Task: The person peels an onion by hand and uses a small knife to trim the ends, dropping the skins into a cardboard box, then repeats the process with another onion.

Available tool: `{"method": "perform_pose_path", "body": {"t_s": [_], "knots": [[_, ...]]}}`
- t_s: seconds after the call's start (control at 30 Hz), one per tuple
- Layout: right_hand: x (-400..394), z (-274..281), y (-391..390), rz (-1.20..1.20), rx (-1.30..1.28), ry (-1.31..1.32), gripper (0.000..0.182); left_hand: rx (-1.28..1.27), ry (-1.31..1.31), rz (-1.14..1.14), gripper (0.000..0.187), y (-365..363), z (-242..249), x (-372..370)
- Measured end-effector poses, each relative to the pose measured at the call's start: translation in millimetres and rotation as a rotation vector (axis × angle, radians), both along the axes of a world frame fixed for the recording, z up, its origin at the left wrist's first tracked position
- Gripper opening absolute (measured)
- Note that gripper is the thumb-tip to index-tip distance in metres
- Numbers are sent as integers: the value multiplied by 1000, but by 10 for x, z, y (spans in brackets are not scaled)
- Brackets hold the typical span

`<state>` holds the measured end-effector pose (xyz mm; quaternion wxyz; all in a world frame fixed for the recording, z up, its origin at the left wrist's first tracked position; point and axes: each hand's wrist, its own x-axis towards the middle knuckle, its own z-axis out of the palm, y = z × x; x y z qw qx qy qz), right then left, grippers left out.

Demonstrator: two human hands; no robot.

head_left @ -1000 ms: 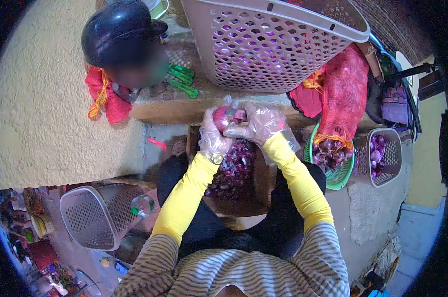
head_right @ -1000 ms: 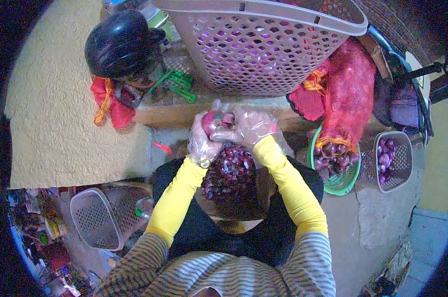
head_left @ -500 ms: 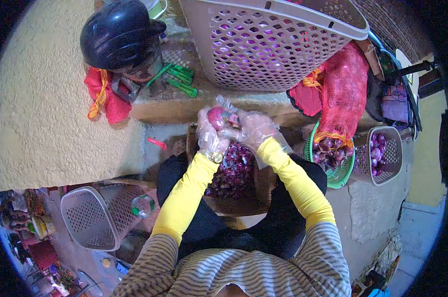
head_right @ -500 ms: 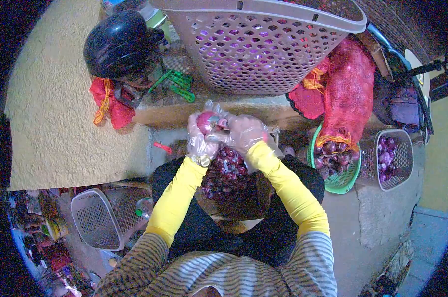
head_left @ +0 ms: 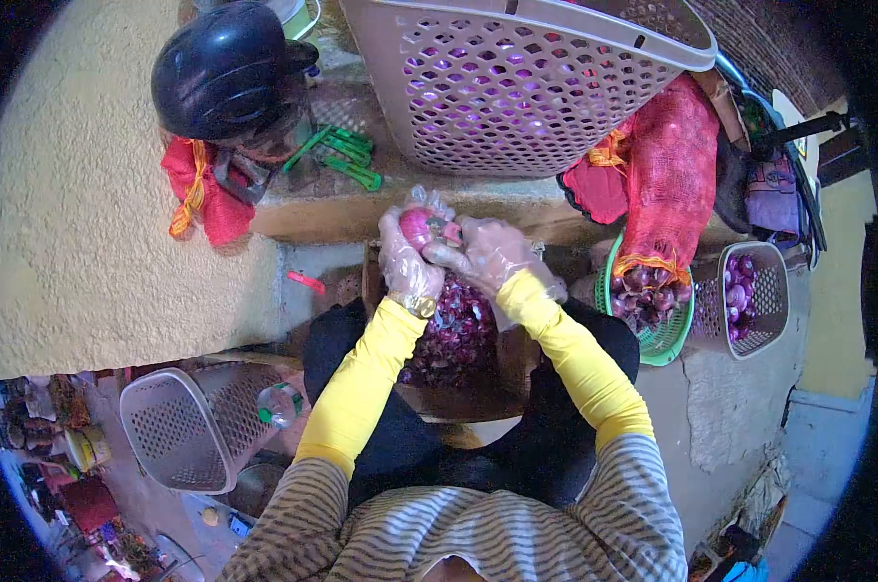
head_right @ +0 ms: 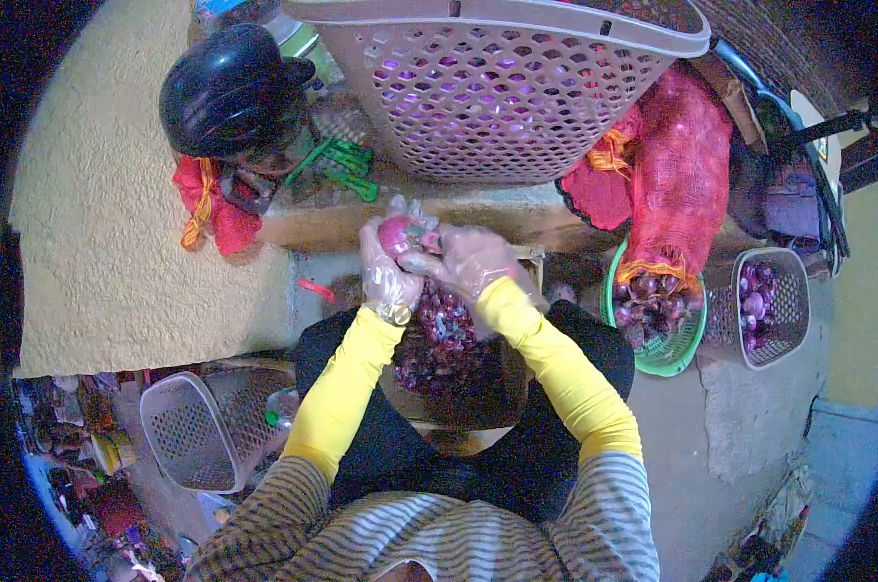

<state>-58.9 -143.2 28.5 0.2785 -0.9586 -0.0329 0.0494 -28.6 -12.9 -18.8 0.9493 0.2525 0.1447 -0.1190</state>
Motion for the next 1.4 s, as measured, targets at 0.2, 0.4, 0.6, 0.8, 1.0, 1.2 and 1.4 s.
{"method": "perform_pose_path", "body": {"t_s": [0.2,0.4,0.6,0.8,1.0,1.2,1.4], "knots": [[74,91,-150,54,-171,-131,78,-2,179,-134,34,33,-175,73],[35,-67,-78,54,-110,-66,73,-134,156,-99,37,49,-380,104],[18,-178,24,26,-9,-3,68,3,22,0,37,13,-217,72],[-13,-205,41,4,75,44,69,-29,181,56,34,27,-261,76],[21,13,-45,11,36,91,70,-94,19,-152,36,65,-138,99],[90,37,-267,128,-94,-187,80,230,-201,-350,35,154,104,5],[34,-52,-120,75,-143,-72,70,-318,93,-317,33,141,-366,130]]}}
